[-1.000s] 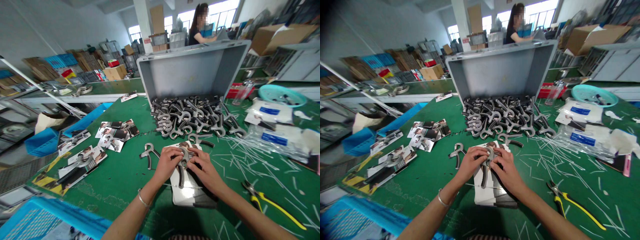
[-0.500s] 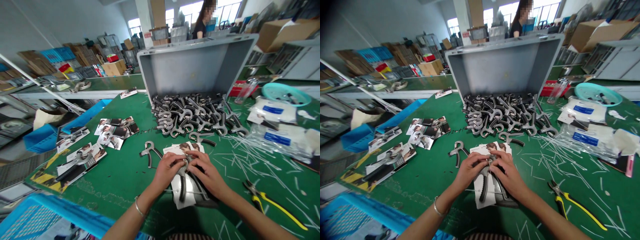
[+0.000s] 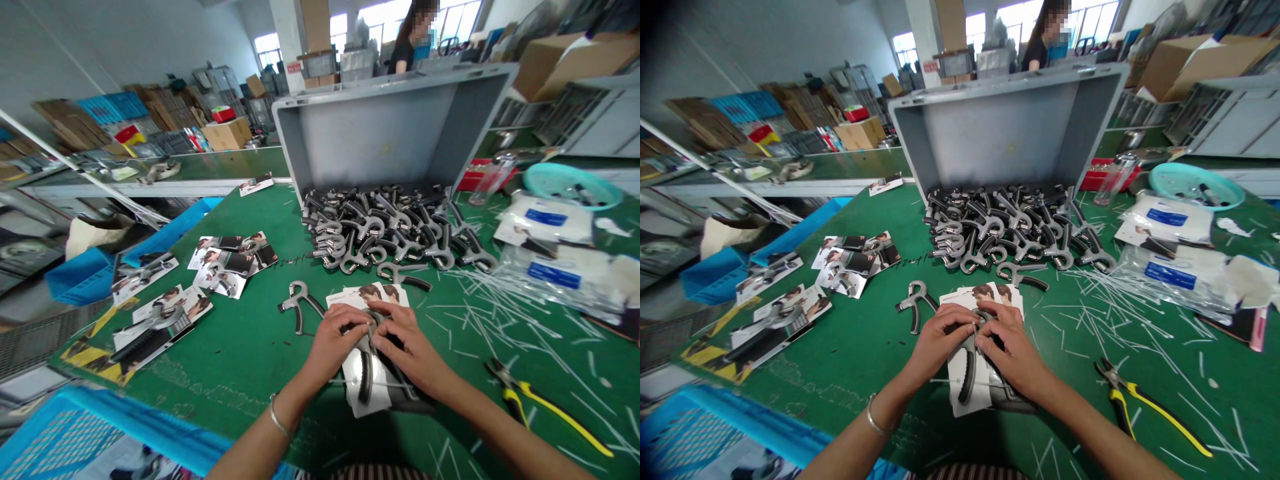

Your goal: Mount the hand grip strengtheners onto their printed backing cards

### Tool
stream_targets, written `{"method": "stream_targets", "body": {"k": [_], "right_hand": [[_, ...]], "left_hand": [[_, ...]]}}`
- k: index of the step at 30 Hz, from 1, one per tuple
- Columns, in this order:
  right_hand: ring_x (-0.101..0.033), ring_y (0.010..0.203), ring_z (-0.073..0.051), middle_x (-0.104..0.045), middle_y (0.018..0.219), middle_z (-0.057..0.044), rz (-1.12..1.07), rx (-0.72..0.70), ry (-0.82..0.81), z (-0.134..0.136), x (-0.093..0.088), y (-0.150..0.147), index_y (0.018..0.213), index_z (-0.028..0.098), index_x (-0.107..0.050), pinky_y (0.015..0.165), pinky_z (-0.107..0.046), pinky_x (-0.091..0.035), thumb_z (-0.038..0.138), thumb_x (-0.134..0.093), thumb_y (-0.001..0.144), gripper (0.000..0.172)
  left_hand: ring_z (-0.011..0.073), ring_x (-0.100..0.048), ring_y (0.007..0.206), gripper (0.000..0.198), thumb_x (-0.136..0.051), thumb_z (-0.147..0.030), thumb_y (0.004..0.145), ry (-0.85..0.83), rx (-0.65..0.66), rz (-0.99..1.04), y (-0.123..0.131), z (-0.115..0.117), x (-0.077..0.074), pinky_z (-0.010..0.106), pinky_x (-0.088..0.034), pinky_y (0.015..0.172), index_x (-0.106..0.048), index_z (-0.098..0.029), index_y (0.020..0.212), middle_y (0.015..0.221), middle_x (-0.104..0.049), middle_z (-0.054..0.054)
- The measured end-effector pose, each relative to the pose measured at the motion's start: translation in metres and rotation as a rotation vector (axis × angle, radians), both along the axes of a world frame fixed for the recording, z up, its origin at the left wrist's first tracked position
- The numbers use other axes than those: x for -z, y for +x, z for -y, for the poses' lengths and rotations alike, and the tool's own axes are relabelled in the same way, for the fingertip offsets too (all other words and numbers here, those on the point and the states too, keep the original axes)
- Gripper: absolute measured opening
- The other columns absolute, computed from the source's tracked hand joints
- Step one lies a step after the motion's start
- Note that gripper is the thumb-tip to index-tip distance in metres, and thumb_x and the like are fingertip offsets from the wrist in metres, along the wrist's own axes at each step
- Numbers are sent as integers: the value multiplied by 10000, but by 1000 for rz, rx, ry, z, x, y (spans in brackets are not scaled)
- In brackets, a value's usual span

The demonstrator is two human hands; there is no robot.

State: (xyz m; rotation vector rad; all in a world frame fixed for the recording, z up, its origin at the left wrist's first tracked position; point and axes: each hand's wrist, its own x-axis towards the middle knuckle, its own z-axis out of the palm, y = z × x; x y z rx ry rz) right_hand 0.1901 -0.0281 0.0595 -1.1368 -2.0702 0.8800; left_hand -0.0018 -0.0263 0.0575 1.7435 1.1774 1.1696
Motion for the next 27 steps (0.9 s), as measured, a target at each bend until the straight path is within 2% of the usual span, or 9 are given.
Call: {"method": "stream_targets", "body": {"k": [13,18,21,25,27], "right_hand": [[-394,1308,-273,-531,1370,-59,-26,11,-27,-1,1,-2,836,234,-638,1091,-499,-295,338,-553,936,167],[-440,1258,-271,-575,1308,-50,-27,54,-3,0,3,-7,808,234,-639,1067,-499,-315,323,-560,934,174],[-441,1260,-266,-584,1296,-41,-19,68,11,0,4,-8,819,242,-637,1064,-494,-327,312,-549,941,166],[-443,1262,-258,-564,1317,-53,-15,86,26,-1,9,-6,984,258,-615,1073,-498,-329,270,-526,949,96],[-436,1277,-258,-550,1334,-68,-18,101,49,-3,13,-7,1083,258,-585,1083,-504,-316,234,-519,944,156]], "left_hand": [[209,-642,956,61,-704,-224,846,-11,24,2,-1,4,-1,380,-434,948,-762,-220,864,911,-751,51],[204,-638,954,176,-597,-276,922,-61,85,-13,-5,4,0,384,-431,954,-752,-208,873,917,-735,57],[206,-640,955,167,-601,-280,915,-103,63,-5,-8,-1,-4,374,-440,946,-738,-204,858,907,-730,56],[213,-622,941,93,-645,-254,874,3,-64,-106,-3,5,-19,384,-435,930,-690,-209,806,890,-716,42],[215,-597,951,101,-601,-213,893,129,-97,-250,7,18,-24,406,-404,944,-664,-208,814,901,-704,42]]}}
